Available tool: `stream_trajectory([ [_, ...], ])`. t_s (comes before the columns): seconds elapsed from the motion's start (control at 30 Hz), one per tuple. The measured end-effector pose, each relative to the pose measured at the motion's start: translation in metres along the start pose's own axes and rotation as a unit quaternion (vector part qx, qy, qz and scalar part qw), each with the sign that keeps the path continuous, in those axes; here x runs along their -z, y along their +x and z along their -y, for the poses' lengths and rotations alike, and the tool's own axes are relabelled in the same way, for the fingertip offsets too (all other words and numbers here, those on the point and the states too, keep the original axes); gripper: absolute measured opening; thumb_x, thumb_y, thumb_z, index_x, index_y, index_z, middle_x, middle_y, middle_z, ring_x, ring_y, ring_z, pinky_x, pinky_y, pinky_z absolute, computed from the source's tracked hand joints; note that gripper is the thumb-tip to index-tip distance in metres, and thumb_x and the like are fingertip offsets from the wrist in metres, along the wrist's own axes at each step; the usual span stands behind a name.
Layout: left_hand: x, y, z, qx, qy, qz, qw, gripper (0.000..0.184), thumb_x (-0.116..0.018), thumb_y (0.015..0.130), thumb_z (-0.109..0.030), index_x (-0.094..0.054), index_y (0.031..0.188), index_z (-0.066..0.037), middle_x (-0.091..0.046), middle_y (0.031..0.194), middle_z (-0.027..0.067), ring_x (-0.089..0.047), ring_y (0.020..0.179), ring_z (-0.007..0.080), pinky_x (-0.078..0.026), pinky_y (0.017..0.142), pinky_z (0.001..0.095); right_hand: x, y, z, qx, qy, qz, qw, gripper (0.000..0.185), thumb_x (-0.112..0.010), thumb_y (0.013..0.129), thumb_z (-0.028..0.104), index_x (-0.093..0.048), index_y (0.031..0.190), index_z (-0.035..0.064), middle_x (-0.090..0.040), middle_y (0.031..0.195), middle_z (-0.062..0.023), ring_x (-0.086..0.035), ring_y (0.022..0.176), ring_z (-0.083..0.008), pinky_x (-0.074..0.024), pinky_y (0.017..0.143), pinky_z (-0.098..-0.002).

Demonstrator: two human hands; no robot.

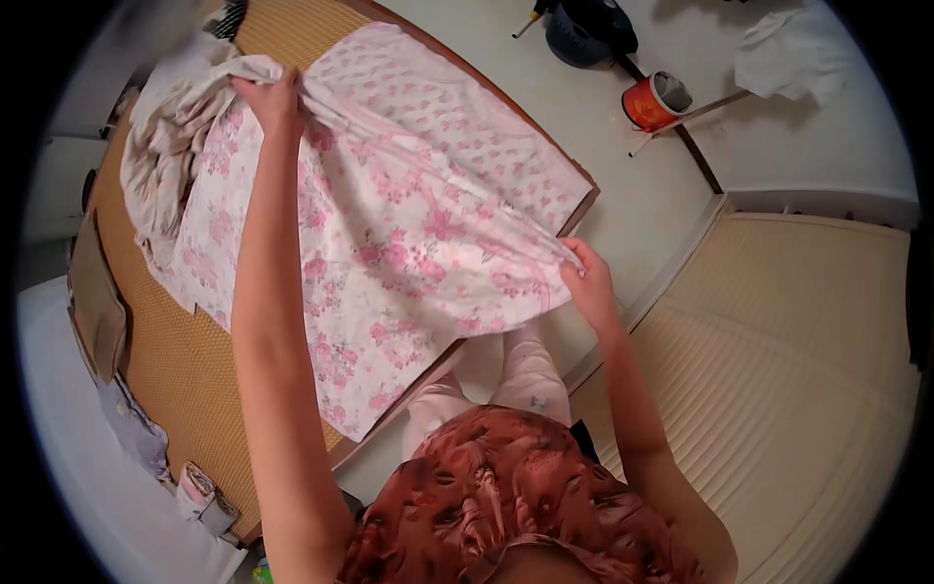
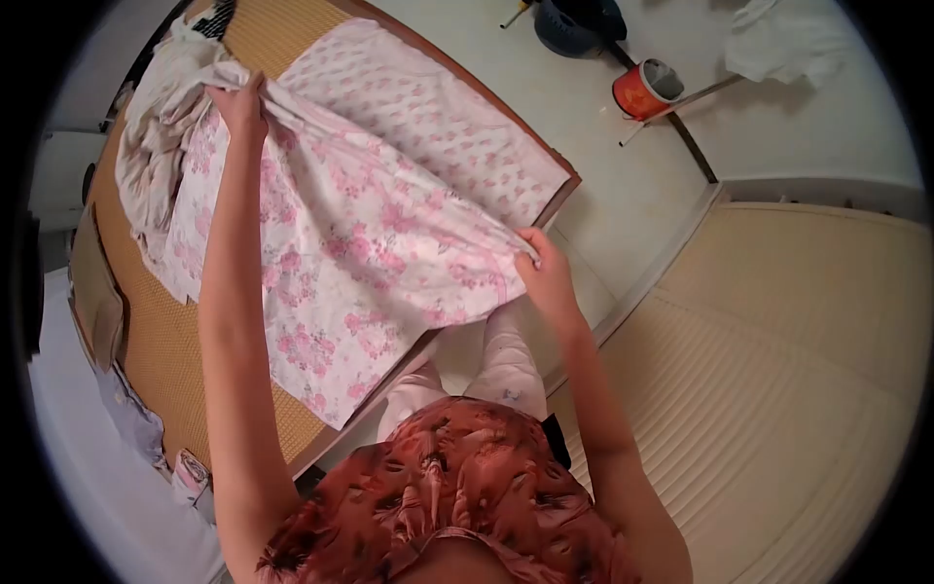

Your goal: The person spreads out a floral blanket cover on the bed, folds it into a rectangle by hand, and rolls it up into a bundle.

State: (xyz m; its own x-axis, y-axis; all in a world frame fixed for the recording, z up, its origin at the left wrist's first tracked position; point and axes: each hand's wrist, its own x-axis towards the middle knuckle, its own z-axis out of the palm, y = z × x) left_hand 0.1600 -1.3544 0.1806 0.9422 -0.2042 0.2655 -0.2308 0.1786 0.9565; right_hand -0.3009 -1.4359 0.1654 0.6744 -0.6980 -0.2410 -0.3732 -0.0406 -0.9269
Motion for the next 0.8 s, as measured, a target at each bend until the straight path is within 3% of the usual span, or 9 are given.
stream_trajectory([
  [0.23,-0.159,-0.044,0.112,0.164,0.013,0.072,0.984,0.097,-0.063,0.071,0.001,0.007,0.138,-0.008,-0.013,0.142,0.0166,-0.038,0.117,0.0269,-0.039,0.09,0.0348,0.088,0.166,-0.135,-0.074,-0.14,-0.01,0.987,0.029,-0.055,0.075,0.014,-0.054,0.101,0.0,-0.062,0.088,-0.0161,-0.061,0.079,-0.0252,-0.0456,0.071,-0.0312],
  [0.33,-0.191,-0.131,0.142,0.149,0.175,0.165,0.959,0.076,-0.057,0.078,-0.005,-0.01,0.138,-0.002,-0.027,0.136,0.0174,-0.046,0.109,0.0224,-0.043,0.084,0.0292,0.103,0.203,-0.179,-0.103,-0.165,0.025,0.981,0.033,-0.059,0.074,0.02,-0.053,0.1,-0.0002,-0.062,0.087,-0.0176,-0.061,0.079,-0.03,-0.0463,0.07,-0.0338],
  [0.4,-0.183,-0.201,0.163,0.182,0.124,0.186,0.958,0.062,-0.055,0.079,-0.004,-0.026,0.134,-0.001,-0.052,0.107,0.0097,-0.051,0.087,0.0139,-0.045,0.071,0.0265,0.101,0.208,-0.171,-0.116,-0.195,0.069,0.971,0.033,-0.06,0.074,0.021,-0.054,0.099,0.0006,-0.062,0.088,-0.0182,-0.061,0.08,-0.0296,-0.0465,0.069,-0.0343],
  [0.47,-0.177,-0.26,0.135,0.181,0.193,0.243,0.933,0.052,-0.049,0.078,0.003,-0.036,0.128,-0.002,-0.052,0.103,0.0093,-0.05,0.083,0.0132,-0.045,0.071,0.0259,0.097,0.208,-0.166,-0.113,-0.204,0.091,0.968,0.031,-0.062,0.074,0.022,-0.055,0.096,0.001,-0.061,0.084,-0.0159,-0.059,0.075,-0.0278,-0.0457,0.067,-0.0342],
  [0.5,-0.174,-0.294,0.133,0.238,0.176,0.214,0.931,0.052,-0.045,0.076,0.006,-0.037,0.127,-0.002,-0.05,0.111,0.0124,-0.053,0.087,0.0175,-0.044,0.078,0.0264,0.097,0.208,-0.17,-0.107,-0.196,0.091,0.971,0.028,-0.063,0.074,0.021,-0.056,0.093,0.001,-0.06,0.08,-0.0132,-0.057,0.069,-0.0262,-0.0447,0.064,-0.0337],
  [0.53,-0.163,-0.32,0.136,0.123,0.247,0.255,0.927,0.053,-0.047,0.076,0.007,-0.038,0.127,-0.004,-0.048,0.119,0.011,-0.051,0.102,0.0202,-0.042,0.083,0.0303,0.096,0.208,-0.175,-0.099,-0.187,0.09,0.973,0.026,-0.063,0.074,0.021,-0.056,0.089,0.0011,-0.059,0.077,-0.0105,-0.054,0.063,-0.0247,-0.0437,0.062,-0.0333],
  [0.63,-0.157,-0.37,0.105,0.162,0.287,0.261,0.907,0.051,-0.048,0.074,0.006,-0.043,0.124,-0.003,-0.04,0.13,0.0145,-0.04,0.119,0.0275,-0.034,0.097,0.0332,0.091,0.202,-0.179,-0.153,-0.152,-0.013,0.976,0.023,-0.064,0.072,0.02,-0.057,0.082,0.0014,-0.059,0.086,-0.0125,-0.056,0.073,-0.0262,-0.0429,0.066,-0.0365],
  [0.73,-0.16,-0.393,0.097,0.243,0.315,0.268,0.877,0.051,-0.051,0.073,0.003,-0.043,0.124,-0.003,-0.037,0.131,0.0153,-0.037,0.12,0.0301,-0.036,0.095,0.0341,0.092,0.209,-0.195,-0.007,-0.284,-0.006,0.959,0.032,-0.068,0.066,0.015,-0.055,0.094,0.0039,-0.055,0.102,-0.016,-0.051,0.097,-0.0333,-0.0418,0.082,-0.0393],
  [0.8,-0.159,-0.406,0.094,0.224,0.356,0.279,0.863,0.047,-0.053,0.075,-0.001,-0.045,0.121,-0.002,-0.038,0.131,0.0156,-0.038,0.118,0.0307,-0.037,0.094,0.0352,0.09,0.216,-0.188,-0.063,-0.242,0.029,0.968,0.045,-0.069,0.063,0.014,-0.05,0.103,0.0039,-0.05,0.109,-0.0166,-0.047,0.103,-0.034,-0.0404,0.085,-0.0393],
])
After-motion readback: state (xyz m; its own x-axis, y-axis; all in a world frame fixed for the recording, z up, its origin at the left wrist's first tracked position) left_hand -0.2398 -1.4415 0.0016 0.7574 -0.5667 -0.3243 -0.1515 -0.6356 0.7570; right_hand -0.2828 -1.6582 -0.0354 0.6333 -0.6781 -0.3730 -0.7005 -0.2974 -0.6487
